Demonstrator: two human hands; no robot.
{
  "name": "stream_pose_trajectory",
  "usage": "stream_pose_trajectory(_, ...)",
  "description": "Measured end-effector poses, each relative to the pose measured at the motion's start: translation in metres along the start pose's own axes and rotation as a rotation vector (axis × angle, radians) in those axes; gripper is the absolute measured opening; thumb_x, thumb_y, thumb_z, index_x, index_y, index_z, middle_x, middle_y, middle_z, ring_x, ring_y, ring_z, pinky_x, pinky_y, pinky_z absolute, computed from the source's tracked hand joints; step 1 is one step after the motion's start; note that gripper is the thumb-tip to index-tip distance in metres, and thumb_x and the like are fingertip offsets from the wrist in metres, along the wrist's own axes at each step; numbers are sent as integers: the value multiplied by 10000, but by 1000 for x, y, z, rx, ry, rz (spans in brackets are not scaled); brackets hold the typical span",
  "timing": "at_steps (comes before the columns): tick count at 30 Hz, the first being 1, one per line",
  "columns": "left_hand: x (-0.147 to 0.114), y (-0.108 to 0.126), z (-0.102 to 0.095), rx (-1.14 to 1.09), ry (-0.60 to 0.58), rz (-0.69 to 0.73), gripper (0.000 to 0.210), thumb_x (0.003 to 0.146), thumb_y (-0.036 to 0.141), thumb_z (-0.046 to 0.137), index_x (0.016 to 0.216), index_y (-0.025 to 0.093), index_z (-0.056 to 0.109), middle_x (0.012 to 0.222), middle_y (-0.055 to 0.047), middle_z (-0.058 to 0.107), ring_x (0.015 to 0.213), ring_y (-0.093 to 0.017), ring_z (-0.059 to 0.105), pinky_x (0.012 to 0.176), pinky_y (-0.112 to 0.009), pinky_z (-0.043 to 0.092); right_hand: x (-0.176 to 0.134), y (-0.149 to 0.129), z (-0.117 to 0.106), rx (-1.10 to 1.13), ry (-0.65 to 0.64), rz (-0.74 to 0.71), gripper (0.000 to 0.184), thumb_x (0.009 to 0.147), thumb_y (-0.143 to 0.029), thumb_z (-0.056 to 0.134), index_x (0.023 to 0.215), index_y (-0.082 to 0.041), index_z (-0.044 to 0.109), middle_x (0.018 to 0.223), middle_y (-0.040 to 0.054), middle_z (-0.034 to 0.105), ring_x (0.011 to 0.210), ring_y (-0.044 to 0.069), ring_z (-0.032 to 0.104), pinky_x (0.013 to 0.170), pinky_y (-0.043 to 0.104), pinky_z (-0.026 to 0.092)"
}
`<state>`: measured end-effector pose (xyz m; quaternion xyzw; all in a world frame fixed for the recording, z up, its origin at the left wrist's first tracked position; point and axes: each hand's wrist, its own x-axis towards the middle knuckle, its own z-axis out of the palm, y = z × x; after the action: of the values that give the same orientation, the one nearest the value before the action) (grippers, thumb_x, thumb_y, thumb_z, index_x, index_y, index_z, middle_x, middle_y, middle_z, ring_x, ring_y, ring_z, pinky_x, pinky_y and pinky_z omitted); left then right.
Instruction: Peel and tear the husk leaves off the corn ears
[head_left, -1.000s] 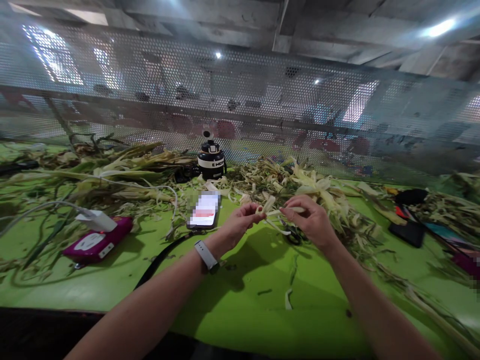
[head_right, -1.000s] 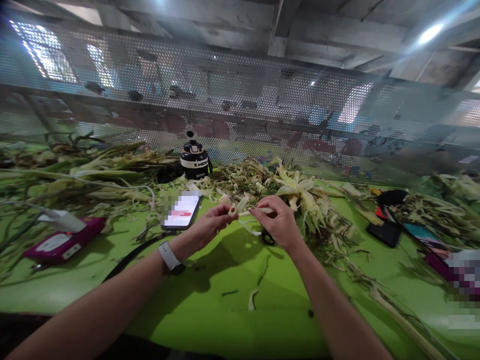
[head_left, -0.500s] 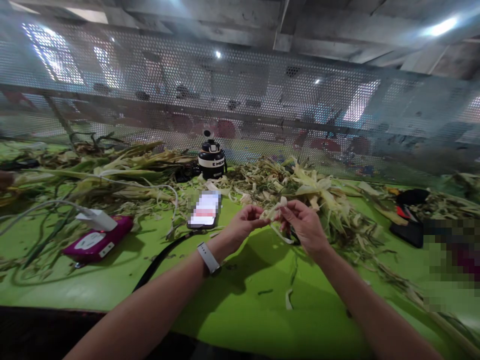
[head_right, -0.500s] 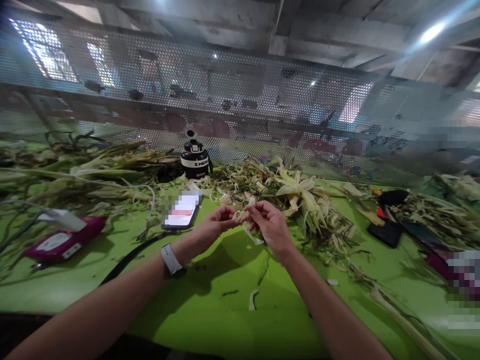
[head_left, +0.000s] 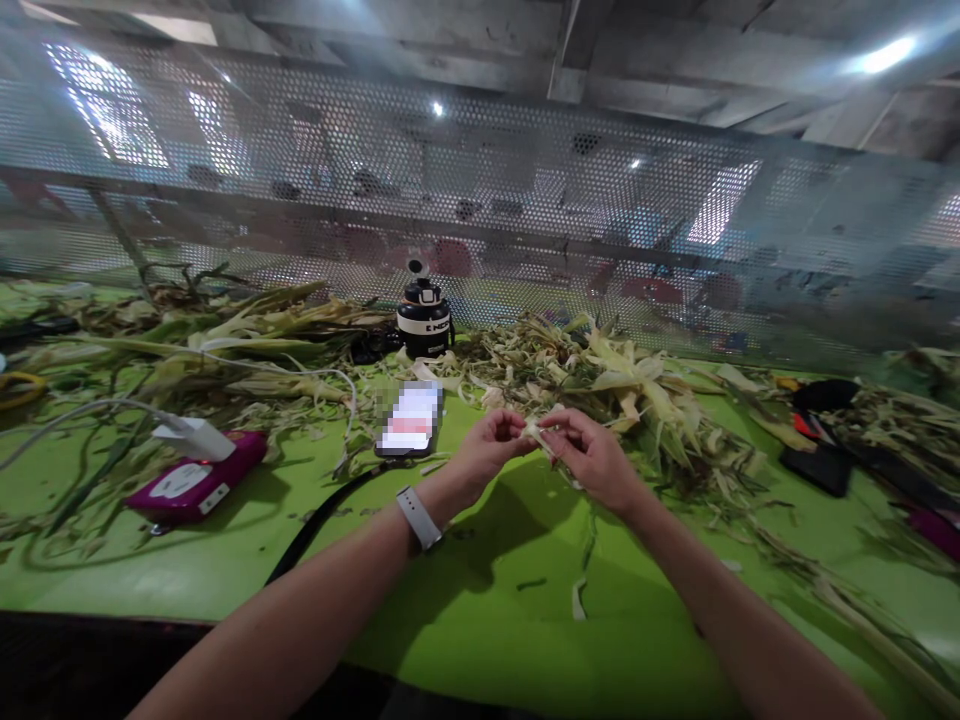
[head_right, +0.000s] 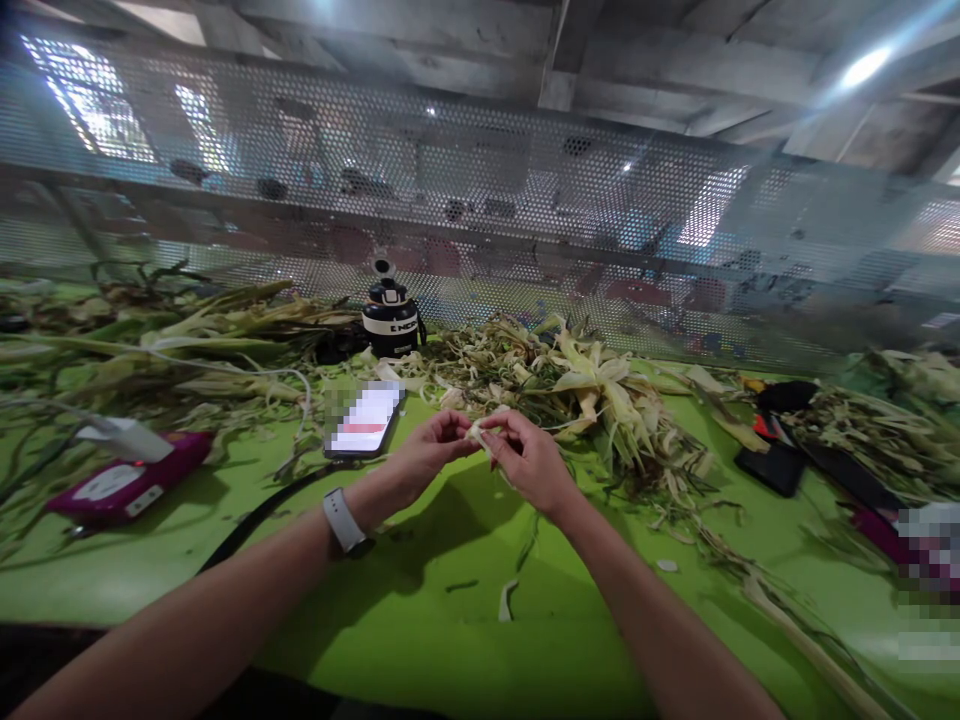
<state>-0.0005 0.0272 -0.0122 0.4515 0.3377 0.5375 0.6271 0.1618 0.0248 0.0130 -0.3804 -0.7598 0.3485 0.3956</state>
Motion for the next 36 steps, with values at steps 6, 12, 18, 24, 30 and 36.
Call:
stream_pose_trajectory(6,-1,1,2,21,11,16,425,496,316,839,727,165,516,677,46,541,659,-87,505,668,-251,400,0,0,1,10,44,72,227,816,-367,564,925,-170,548,555,-46,552,479,104,506,468,216,384)
stream_pose_trajectory(12,-1,-2,2,122,-16,75,409,541,351,809,746,174,501,680,49,505,640,-86,465,629,-240,371,0,5,4,-46,116,48,242,816,-370,560,941,-180,478,580,-33,589,532,123,532,524,234,415)
stream_pose_trajectory(18,-3,0,4,371,-56,211,276,654,297,720,722,177,482,670,42,465,618,-91,416,585,-234,337,-2,5,3,-71,130,44,200,806,-297,532,955,-182,466,634,-21,597,538,121,535,534,245,432)
stream_pose_trajectory(24,-1,0,2,431,-35,249,201,692,203,656,769,185,472,653,46,453,616,-100,415,585,-230,345,0,4,-1,-17,110,19,250,721,-261,611,931,-167,514,760,22,596,667,130,584,607,255,494)
stream_pose_trajectory(30,-5,2,2,646,-71,399,117,754,178,586,762,179,469,673,29,478,628,-105,430,587,-226,357,1,9,-1,15,126,93,274,720,-267,614,951,-178,497,719,-1,587,614,124,587,583,263,501)
stream_pose_trajectory(36,-4,-5,-1,902,-134,650,62,776,116,505,798,170,485,716,11,520,645,-111,465,599,-224,374,2,-1,-2,168,94,281,184,702,-285,583,844,-184,524,627,-13,593,531,130,590,523,259,501)
